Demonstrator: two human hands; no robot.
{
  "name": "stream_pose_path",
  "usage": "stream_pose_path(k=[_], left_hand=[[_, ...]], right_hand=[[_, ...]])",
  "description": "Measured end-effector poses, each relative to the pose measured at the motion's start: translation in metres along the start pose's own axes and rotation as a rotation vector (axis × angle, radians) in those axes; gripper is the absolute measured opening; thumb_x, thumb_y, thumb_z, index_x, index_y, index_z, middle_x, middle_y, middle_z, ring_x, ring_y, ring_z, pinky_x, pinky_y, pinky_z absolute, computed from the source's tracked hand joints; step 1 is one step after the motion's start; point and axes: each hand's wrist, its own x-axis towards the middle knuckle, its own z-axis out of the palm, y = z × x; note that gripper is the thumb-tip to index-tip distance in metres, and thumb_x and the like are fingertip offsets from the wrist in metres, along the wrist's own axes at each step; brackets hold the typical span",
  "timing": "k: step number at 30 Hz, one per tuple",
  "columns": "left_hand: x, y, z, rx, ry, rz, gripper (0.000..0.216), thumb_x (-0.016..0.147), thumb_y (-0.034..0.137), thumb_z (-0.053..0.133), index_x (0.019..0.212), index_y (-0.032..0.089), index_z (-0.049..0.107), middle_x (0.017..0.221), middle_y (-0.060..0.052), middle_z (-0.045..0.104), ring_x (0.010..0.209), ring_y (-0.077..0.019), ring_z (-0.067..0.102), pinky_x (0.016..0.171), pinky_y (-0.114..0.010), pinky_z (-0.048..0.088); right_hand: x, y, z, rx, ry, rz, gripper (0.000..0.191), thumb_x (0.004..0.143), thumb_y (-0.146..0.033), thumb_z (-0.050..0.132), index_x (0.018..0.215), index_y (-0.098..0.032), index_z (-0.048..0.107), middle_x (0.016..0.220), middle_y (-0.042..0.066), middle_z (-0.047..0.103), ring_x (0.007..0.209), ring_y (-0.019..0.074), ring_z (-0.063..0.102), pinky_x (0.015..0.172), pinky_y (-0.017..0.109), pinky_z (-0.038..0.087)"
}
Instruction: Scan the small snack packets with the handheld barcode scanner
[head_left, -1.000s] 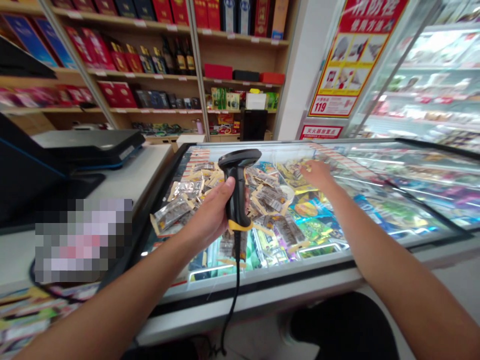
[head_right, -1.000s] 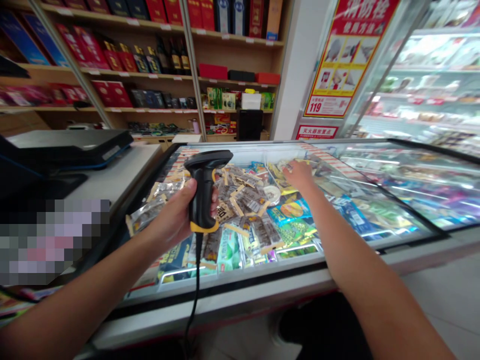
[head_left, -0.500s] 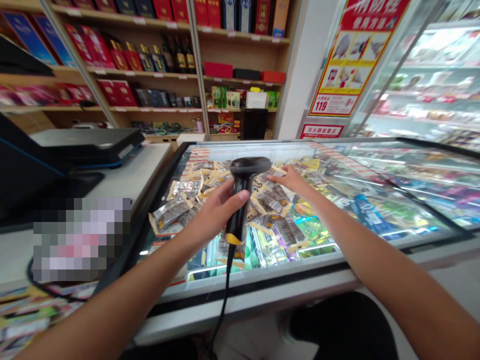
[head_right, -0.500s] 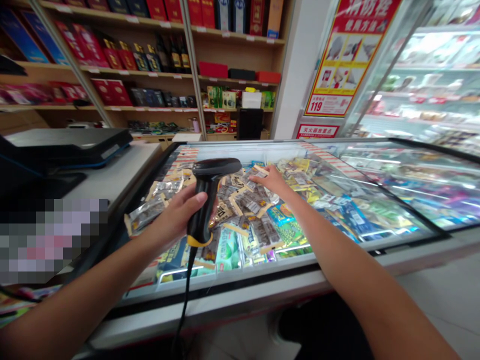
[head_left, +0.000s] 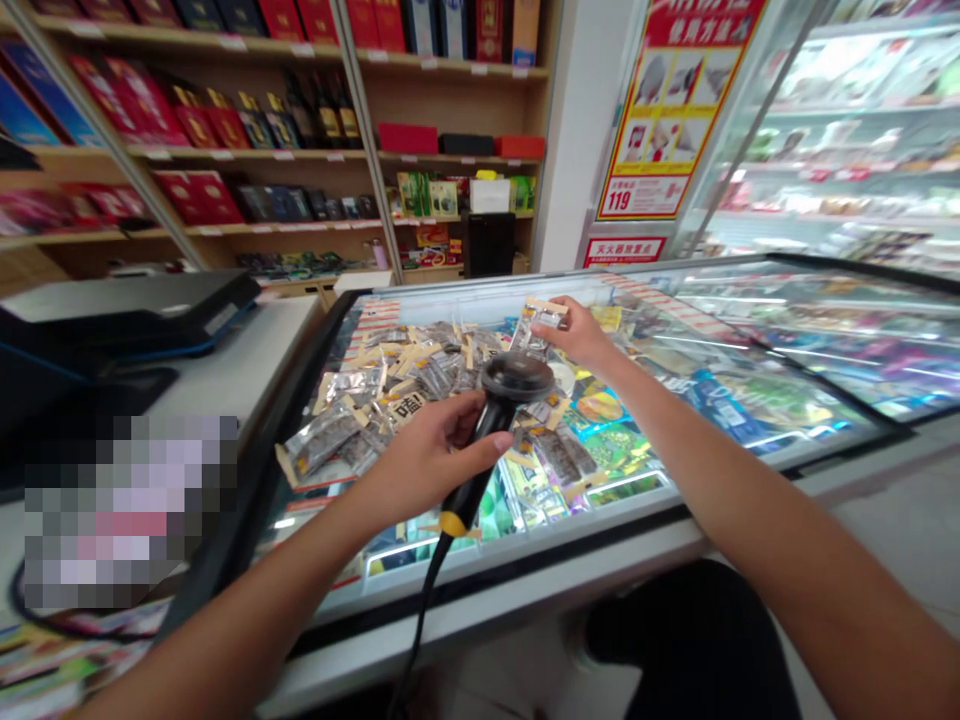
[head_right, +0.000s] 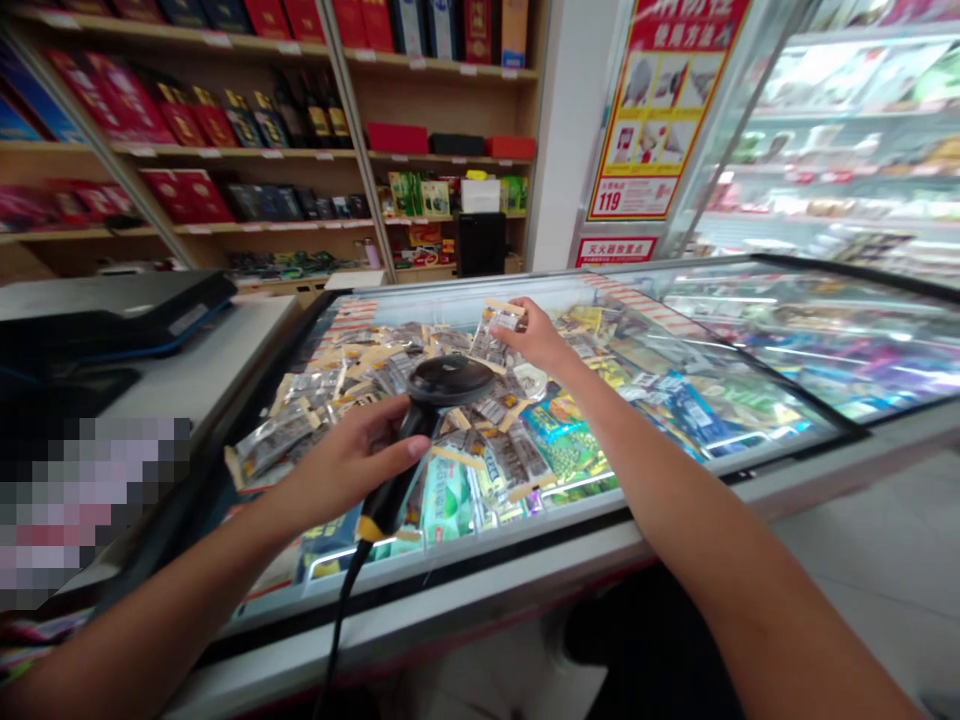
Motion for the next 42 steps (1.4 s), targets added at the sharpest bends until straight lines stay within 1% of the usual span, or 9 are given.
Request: stream_pose_path(k=[12,16,20,24,27,29,31,37,42], left_hand=[[0.0,0.001,0.0,0.041,-0.017,-0.014,0.041,0.086,0.058,0.067,0.084,0.017,0.061,0.073,0.003,0.043,0.067,-0.0131,0.04,0.059,-0.025,0.032],[0.0,0.003,-0.001,0.017,0.026,-0.008,0.039,0.086,0.056,0.067,0.084,0.017,0.059,0.073,0.003,0.042,0.068,-0.013,0.039,0.059,-0.025,0.032],[0.001,0.003,-0.004,0.023,0.06,0.006,0.039,0.086,0.055,0.067,0.083,0.018,0.058,0.072,0.003,0.041,0.067,-0.0124,0.038,0.057,-0.024,0.03],[0.0,0.004,-0.005,0.002,0.059,-0.005,0.039,0.085,0.055,0.068,0.082,0.018,0.057,0.072,0.003,0.042,0.066,-0.0125,0.038,0.057,-0.024,0.031],[0.0,0.007,-0.004,0.004,0.08,-0.009,0.038,0.083,0.053,0.07,0.081,0.018,0.058,0.072,0.003,0.044,0.066,-0.0124,0.039,0.057,-0.024,0.031],[0.0,0.008,-0.004,-0.008,0.099,-0.008,0.037,0.083,0.053,0.07,0.081,0.018,0.059,0.072,0.003,0.045,0.066,-0.0126,0.04,0.057,-0.024,0.031],[0.001,0.008,-0.003,-0.039,0.109,-0.018,0.037,0.083,0.053,0.07,0.081,0.017,0.061,0.071,0.003,0.046,0.066,-0.0128,0.041,0.057,-0.024,0.032],[0.003,0.004,-0.001,-0.145,0.112,-0.036,0.039,0.081,0.053,0.073,0.091,0.016,0.068,0.076,0.0,0.055,0.069,-0.0144,0.049,0.061,-0.025,0.038],[0.003,0.004,0.0,-0.168,0.092,-0.005,0.035,0.083,0.05,0.072,0.089,0.016,0.066,0.079,0.0,0.056,0.071,-0.0143,0.05,0.062,-0.025,0.038]], right_hand=[[0.005,0.01,-0.001,0.018,0.016,-0.009,0.058,0.061,-0.056,0.084,0.099,-0.025,0.053,0.088,0.001,0.07,0.076,0.0207,0.066,0.07,0.036,0.056],[0.016,0.02,-0.023,-0.007,0.085,0.105,0.048,0.074,-0.049,0.076,0.11,-0.025,0.055,0.085,0.001,0.071,0.074,0.0221,0.068,0.07,0.038,0.056],[0.027,0.044,-0.07,-0.409,0.266,0.188,0.027,0.083,-0.028,0.061,0.109,-0.02,0.063,0.086,0.007,0.072,0.081,0.0274,0.07,0.08,0.044,0.056],[0.023,0.069,-0.105,-0.772,0.236,0.168,0.019,0.082,-0.023,0.062,0.097,-0.018,0.071,0.094,0.014,0.074,0.102,0.0341,0.068,0.094,0.051,0.051],[0.017,0.07,-0.105,-0.935,0.278,0.233,0.02,0.081,-0.027,0.068,0.096,-0.015,0.074,0.105,0.022,0.073,0.112,0.0416,0.064,0.096,0.06,0.048],[0.013,0.06,-0.09,-0.985,0.344,0.138,0.028,0.085,-0.029,0.065,0.106,-0.013,0.075,0.116,0.025,0.07,0.118,0.0437,0.06,0.098,0.063,0.046],[0.01,0.045,-0.066,-0.921,0.261,-0.014,0.034,0.09,-0.034,0.06,0.115,-0.015,0.074,0.116,0.022,0.071,0.115,0.0392,0.062,0.099,0.057,0.047],[-0.006,0.022,-0.011,-0.723,-0.407,-0.129,0.031,0.081,-0.051,0.077,0.103,-0.03,0.078,0.107,0.01,0.075,0.111,0.0353,0.066,0.102,0.05,0.048],[-0.006,0.028,-0.012,-0.724,-0.399,-0.048,0.03,0.078,-0.052,0.079,0.088,-0.024,0.073,0.097,0.011,0.074,0.101,0.0362,0.067,0.094,0.049,0.05]])
